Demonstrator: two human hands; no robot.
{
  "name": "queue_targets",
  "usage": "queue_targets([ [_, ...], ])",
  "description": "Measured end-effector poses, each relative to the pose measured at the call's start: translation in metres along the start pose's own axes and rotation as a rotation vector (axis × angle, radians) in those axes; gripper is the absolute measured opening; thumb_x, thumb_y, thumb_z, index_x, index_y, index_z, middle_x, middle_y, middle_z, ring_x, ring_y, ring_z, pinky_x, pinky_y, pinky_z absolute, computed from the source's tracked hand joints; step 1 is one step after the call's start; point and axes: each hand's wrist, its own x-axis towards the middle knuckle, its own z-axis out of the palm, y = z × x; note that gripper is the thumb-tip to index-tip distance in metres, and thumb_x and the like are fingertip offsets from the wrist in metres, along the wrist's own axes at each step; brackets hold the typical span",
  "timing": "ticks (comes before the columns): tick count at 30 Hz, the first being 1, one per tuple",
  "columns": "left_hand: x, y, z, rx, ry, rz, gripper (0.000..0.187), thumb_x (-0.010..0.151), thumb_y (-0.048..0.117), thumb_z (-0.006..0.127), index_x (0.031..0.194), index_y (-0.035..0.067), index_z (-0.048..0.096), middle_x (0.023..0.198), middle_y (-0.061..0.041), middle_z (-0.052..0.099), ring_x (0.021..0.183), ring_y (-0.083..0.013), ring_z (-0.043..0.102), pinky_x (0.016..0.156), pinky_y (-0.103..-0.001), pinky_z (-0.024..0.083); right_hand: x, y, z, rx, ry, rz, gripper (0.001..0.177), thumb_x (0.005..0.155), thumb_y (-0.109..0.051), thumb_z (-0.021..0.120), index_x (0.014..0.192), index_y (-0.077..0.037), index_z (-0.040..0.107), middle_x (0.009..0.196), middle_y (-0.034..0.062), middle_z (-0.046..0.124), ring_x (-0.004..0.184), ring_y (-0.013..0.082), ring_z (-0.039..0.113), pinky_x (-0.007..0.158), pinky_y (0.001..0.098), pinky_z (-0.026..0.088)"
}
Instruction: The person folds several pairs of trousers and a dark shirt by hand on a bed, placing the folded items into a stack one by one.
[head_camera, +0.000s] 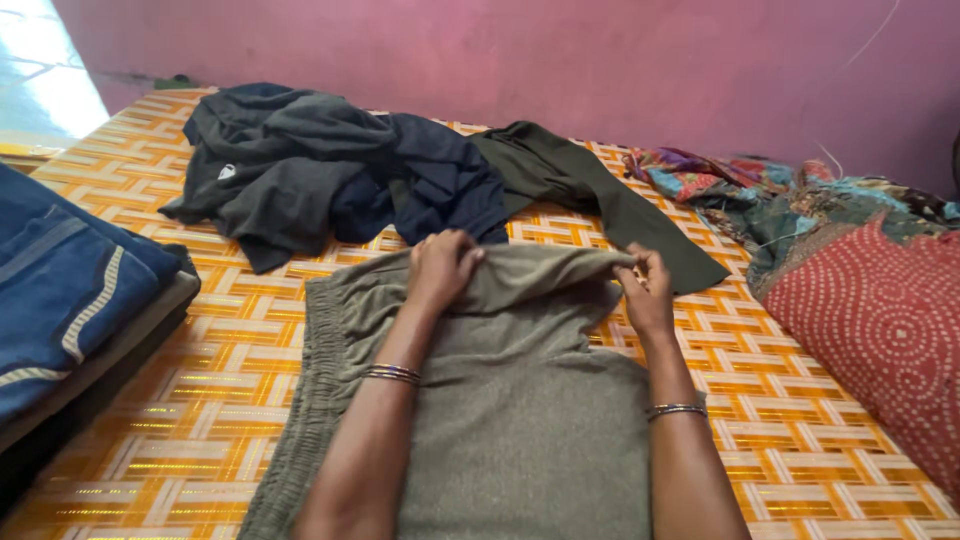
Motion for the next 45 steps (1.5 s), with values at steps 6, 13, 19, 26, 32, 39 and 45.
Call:
queue_targets([
  [6, 0.017, 0.029, -0.019, -0.191, 0.182, 0.009, 0.023, 0.098, 0.033, 0.066, 0.104, 0.011, 0.063, 0.095, -0.009, 0.072, 0.096, -0.0334, 0.068, 0.093, -0.050, 0.046, 0.003, -0.006, 0.006, 0.283, 0.063, 0.213, 0.022, 0.103, -0.014, 0.063, 0.122, -0.006, 0.055, 0.107, 0.0058, 0.061, 0.098, 0.0142, 0.055, 0.087, 0.0297, 0.047],
  [13, 0.026, 0.049, -0.052, -0.331, 0.075, 0.168, 0.030, 0.093, 0.028, 0.072, 0.111, 0.010, 0.057, 0.099, -0.011, 0.070, 0.099, -0.0325, 0.067, 0.090, -0.045, 0.049, 0.027, -0.077, -0.019, 0.308, 0.252, -0.230, 0.025, 0.112, -0.008, 0.061, 0.131, -0.005, 0.046, 0.120, 0.0050, 0.060, 0.112, 0.0138, 0.058, 0.104, 0.0289, 0.048],
  [19, 0.019, 0.050, -0.039, -0.081, 0.125, 0.136, 0.050, 0.080, 0.034, 0.078, 0.123, 0.015, 0.062, 0.121, -0.009, 0.066, 0.117, -0.0312, 0.059, 0.101, -0.055, 0.041, 0.020, -0.024, -0.012, -0.378, 0.367, -0.161, 0.035, 0.107, -0.021, 0.071, 0.129, 0.000, 0.055, 0.120, 0.0182, 0.066, 0.111, 0.0307, 0.063, 0.096, 0.0412, 0.050],
  [26, 0.013, -0.042, -0.037, 0.397, -0.252, -0.259, 0.051, 0.093, 0.045, 0.071, 0.137, 0.021, 0.061, 0.139, -0.010, 0.058, 0.135, -0.0361, 0.049, 0.109, -0.074, 0.027, 0.001, 0.059, -0.038, -0.460, -0.284, 0.508, 0.075, 0.092, -0.046, 0.080, 0.146, 0.001, 0.059, 0.120, 0.0344, 0.068, 0.110, 0.0468, 0.062, 0.087, 0.0505, 0.044],
  [32, 0.008, -0.051, -0.086, 0.460, -0.535, -0.523, 0.054, 0.077, 0.048, 0.084, 0.124, 0.024, 0.074, 0.135, -0.007, 0.067, 0.129, -0.0307, 0.061, 0.108, -0.055, 0.044, 0.002, 0.021, -0.040, -0.593, -0.497, 0.551, 0.092, 0.063, -0.055, 0.091, 0.122, 0.009, 0.061, 0.095, 0.0177, 0.070, 0.077, 0.0257, 0.067, 0.064, 0.0384, 0.054],
  [39, 0.013, -0.059, -0.079, 0.461, -0.691, -0.574, 0.059, 0.073, 0.050, 0.088, 0.119, 0.016, 0.075, 0.128, -0.009, 0.072, 0.122, -0.0292, 0.067, 0.102, -0.054, 0.048, 0.004, 0.031, -0.038, -0.752, -0.691, 0.641, 0.052, 0.075, -0.049, 0.083, 0.093, 0.000, 0.079, 0.086, 0.0120, 0.077, 0.076, 0.0199, 0.070, 0.069, 0.0341, 0.052],
  [45, 0.020, -0.060, -0.081, 0.427, -0.227, -0.417, 0.041, 0.085, 0.047, 0.078, 0.111, 0.015, 0.073, 0.113, -0.011, 0.075, 0.112, -0.0339, 0.068, 0.094, -0.056, 0.046, 0.005, 0.026, -0.046, -0.204, -0.366, 0.697, 0.031, 0.076, -0.025, 0.079, 0.096, 0.000, 0.076, 0.088, 0.0113, 0.072, 0.075, 0.0180, 0.064, 0.066, 0.0340, 0.053],
])
